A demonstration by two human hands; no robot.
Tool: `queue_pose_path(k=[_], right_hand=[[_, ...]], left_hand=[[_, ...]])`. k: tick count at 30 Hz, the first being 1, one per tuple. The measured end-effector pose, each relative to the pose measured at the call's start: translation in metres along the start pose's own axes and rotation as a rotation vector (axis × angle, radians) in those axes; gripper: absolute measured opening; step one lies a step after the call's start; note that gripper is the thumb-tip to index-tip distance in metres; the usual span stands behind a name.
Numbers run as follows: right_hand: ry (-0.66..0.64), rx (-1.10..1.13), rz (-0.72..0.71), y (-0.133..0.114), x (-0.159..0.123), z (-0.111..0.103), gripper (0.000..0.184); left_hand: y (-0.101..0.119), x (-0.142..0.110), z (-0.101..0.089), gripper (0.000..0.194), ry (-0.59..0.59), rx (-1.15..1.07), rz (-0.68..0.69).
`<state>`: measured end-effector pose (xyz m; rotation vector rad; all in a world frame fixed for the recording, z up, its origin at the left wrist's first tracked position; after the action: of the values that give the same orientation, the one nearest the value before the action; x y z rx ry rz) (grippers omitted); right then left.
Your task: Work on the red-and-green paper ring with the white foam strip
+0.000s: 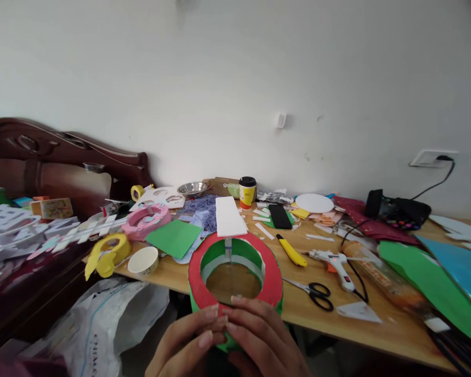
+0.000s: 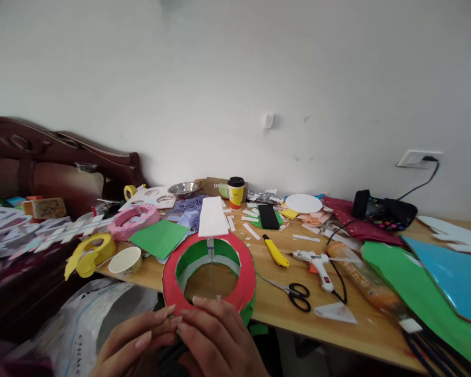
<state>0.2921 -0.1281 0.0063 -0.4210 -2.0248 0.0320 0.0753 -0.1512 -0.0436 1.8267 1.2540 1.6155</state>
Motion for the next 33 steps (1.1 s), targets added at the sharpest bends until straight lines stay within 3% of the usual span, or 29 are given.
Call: queue_pose_path(k=[4,7,9,11,13,14,17,19,20,24,28,33], right_hand=[[0.086,-0.010,0.004,-0.002,-0.001,0.007,0.053],[0.086,-0.047,0.039,0.000,-0.008,0.005,0.050],[0.072,-0.088,0.027,0.007,-0.013,-0.006,0.045],[0.120,-0.206,0.107,0.024,-0.019,-0.027,0.036],[0.284,-0.378,0.375,0.047,-0.028,-0.055,0.020],[0.344,-0.427,0.520,0.058,-0.033,-0.068,0.016],[0.376,-0.322,0.805,0.080,-0.050,-0.084,0.031],[0.359,-0.096,0.943,0.084,-0.062,-0.077,0.038],[0.357,0.045,1.020,0.085,-0.068,-0.069,0.042],[0.430,0.519,1.317,0.083,-0.079,-0.033,0.065],[0.448,0.711,1.422,0.079,-0.074,-0.017,0.068],[0.473,0.827,1.425,0.065,-0.065,-0.021,0.071]], left_hand=[[0.019,0.023,0.008,0.056,-0.157,0.111,0.180],[0.033,0.036,0.023,0.036,-0.234,0.067,0.082],[0.038,0.035,0.027,0.019,-0.246,-0.061,-0.107],[0.039,0.033,0.021,0.021,-0.142,-0.210,-0.336],[0.035,0.035,0.006,0.034,0.081,-0.281,-0.473],[0.032,0.040,-0.004,0.041,0.186,-0.275,-0.491],[0.008,0.057,-0.029,0.060,0.362,-0.421,-0.515],[-0.017,0.062,-0.034,0.068,0.271,-0.434,-0.576],[-0.029,0.061,-0.032,0.072,0.151,-0.355,-0.637],[-0.059,0.030,-0.013,0.093,-0.119,-0.105,-0.846],[-0.047,0.005,0.009,0.090,-0.236,-0.341,-1.022],[-0.024,0.007,0.020,0.098,-0.193,-0.489,-0.975]])
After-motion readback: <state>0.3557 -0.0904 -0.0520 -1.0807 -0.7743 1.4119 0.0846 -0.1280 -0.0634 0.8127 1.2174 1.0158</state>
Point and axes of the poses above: each hand's wrist, its own x-axis towards the middle knuckle, its own z-axis out of the palm, y = z × x, the point moved 2 cm from there along x, towards the middle knuckle, and after that the axes turned 6 degrees about x, right-handed, at the moved point
